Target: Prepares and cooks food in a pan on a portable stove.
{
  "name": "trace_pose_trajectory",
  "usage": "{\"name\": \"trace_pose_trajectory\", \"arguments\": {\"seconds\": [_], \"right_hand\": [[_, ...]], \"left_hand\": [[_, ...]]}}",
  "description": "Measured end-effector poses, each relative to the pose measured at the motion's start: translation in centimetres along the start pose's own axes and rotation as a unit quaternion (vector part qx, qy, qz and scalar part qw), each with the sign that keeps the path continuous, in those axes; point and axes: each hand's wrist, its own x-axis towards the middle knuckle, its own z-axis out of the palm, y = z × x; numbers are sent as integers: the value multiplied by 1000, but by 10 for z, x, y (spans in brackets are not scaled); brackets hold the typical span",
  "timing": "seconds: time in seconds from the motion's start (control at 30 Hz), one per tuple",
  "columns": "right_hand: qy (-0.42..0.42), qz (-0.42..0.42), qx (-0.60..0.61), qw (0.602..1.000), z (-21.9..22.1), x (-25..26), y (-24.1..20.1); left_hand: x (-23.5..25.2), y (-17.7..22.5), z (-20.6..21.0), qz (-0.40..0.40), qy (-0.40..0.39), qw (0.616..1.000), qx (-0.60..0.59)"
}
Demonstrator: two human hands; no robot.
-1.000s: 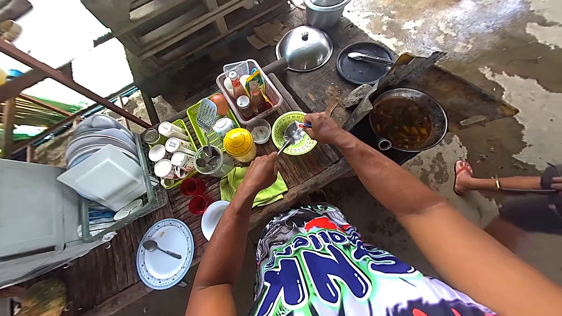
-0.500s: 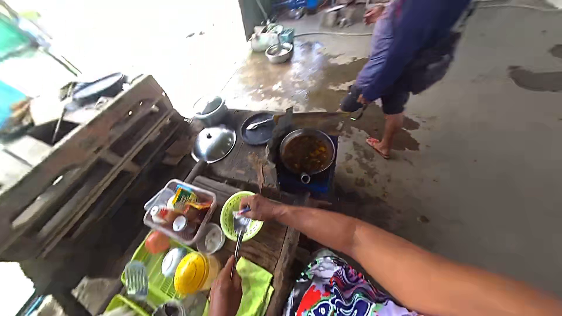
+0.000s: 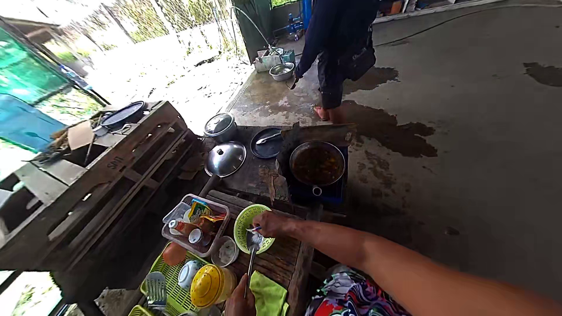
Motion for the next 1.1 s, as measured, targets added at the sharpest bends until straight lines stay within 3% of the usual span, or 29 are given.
{"name": "trace_pose_trajectory", "arguments": {"seconds": [0.7, 0.87, 1.1], "right_hand": [[75, -28, 234, 969, 36, 20, 9], [65, 25, 172, 983, 21, 34, 1], [47, -16, 57, 997, 46, 105, 8]], "left_hand": [[-14, -44, 19, -77, 50, 993, -70], [-29, -55, 31, -111, 28, 988, -105], [-53, -61, 52, -150, 16, 977, -148]]}}
